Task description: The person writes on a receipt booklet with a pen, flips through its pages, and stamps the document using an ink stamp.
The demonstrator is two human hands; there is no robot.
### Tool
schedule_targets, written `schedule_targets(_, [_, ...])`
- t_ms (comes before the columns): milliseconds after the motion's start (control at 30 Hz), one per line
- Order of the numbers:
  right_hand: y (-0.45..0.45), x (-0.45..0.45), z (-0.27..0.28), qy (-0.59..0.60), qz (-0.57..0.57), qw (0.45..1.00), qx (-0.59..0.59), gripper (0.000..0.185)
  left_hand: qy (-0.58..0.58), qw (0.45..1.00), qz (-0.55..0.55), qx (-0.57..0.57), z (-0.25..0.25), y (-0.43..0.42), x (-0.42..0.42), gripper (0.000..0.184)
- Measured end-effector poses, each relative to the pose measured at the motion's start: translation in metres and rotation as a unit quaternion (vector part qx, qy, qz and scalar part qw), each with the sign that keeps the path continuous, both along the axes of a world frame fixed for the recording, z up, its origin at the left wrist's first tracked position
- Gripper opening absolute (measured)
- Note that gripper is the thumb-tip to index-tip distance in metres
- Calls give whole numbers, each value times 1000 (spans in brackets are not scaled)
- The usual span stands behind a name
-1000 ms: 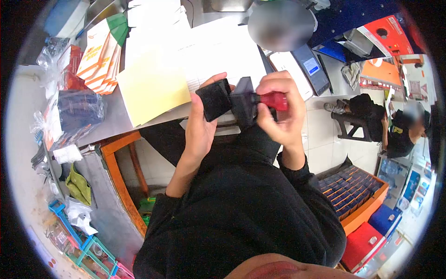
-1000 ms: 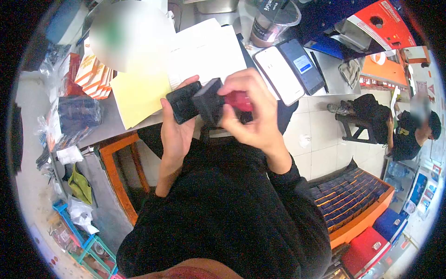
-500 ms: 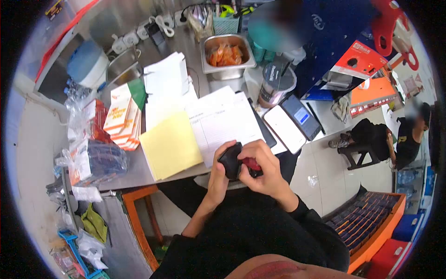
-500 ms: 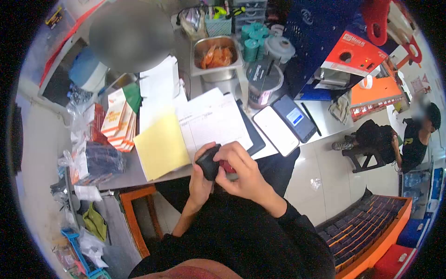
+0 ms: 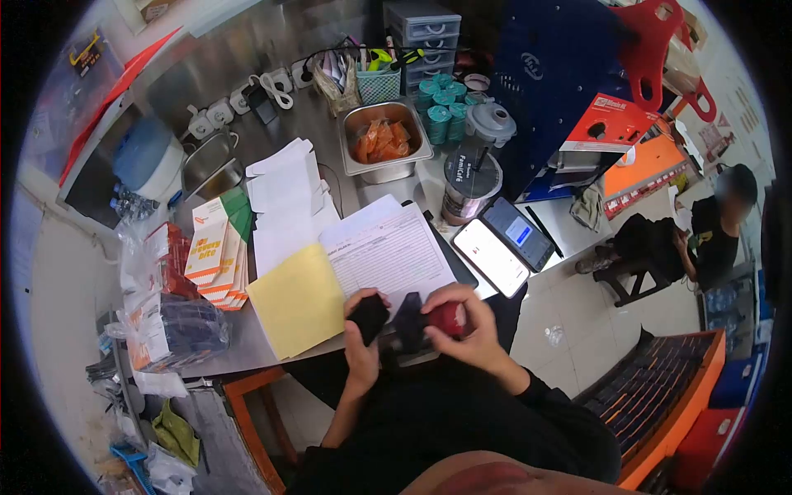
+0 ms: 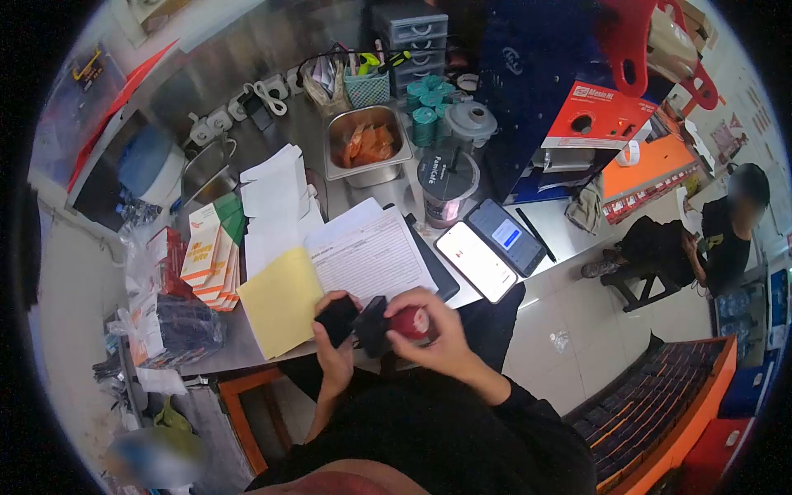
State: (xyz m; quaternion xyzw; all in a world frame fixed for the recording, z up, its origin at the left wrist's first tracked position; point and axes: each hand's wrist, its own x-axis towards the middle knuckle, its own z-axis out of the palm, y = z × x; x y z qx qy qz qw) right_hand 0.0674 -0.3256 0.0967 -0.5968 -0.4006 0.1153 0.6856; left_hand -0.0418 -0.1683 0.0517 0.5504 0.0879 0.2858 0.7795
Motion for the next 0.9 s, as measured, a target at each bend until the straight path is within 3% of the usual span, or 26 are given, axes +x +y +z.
schedule_targets(67, [-6, 8, 4, 166, -42, 982, 75, 53, -5, 998, 62, 7, 2, 12, -3, 64])
schedule_targets(133, [-22, 26, -12, 346, -41, 916, 199, 60, -21, 995, 98, 21, 2, 26, -10, 63])
schedule_targets(167, [-24, 34, -22, 397, -98, 871, 273, 56, -29, 992, 125, 3, 0, 31, -13, 61])
schedule_targets(233, [-35, 56, -34, 400, -102, 860, 300, 47, -21, 988, 155, -17, -1, 35, -22, 57])
schedule_targets(267, [-33, 57, -22, 335, -61, 905, 253, 46, -18, 988, 156, -16, 3, 37, -25, 54])
schedule_targets(300, [-27, 59, -15, 330, -142, 914, 187, 45, -5, 991, 134, 6, 5, 39, -29, 52])
schedule_targets(333, [-26, 61, -17, 294, -130, 939, 120, 45, -3, 993, 110, 34, 7, 43, -29, 49])
schedule_targets(400, [-11, 60, -23, 129, -184, 974, -20, 48, 41, 990, 113, 79, 0, 38, -31, 45])
schedule_targets(467, [6, 56, -28, 51, -168, 982, -74, 57, 94, 980, 101, 141, -4, 32, -31, 43])
schedule_targets(567, [28, 53, -30, -157, -168, 963, -143, 55, 59, 989, 79, 106, -6, 18, -23, 33])
schedule_targets(633, [36, 53, -35, -185, -166, 956, -156, 55, 58, 991, 74, 94, -5, 14, -22, 29])
schedule_targets(733, [45, 54, -44, -203, -178, 950, -157, 56, 95, 980, 65, 162, -8, 17, -26, 44])
schedule_targets(833, [48, 51, -47, -208, -194, 943, -173, 56, 44, 985, 76, 147, -9, 20, -25, 30])
schedule_targets(900, [50, 48, -49, -215, -203, 937, -184, 55, 44, 985, 77, 145, -10, 21, -25, 30])
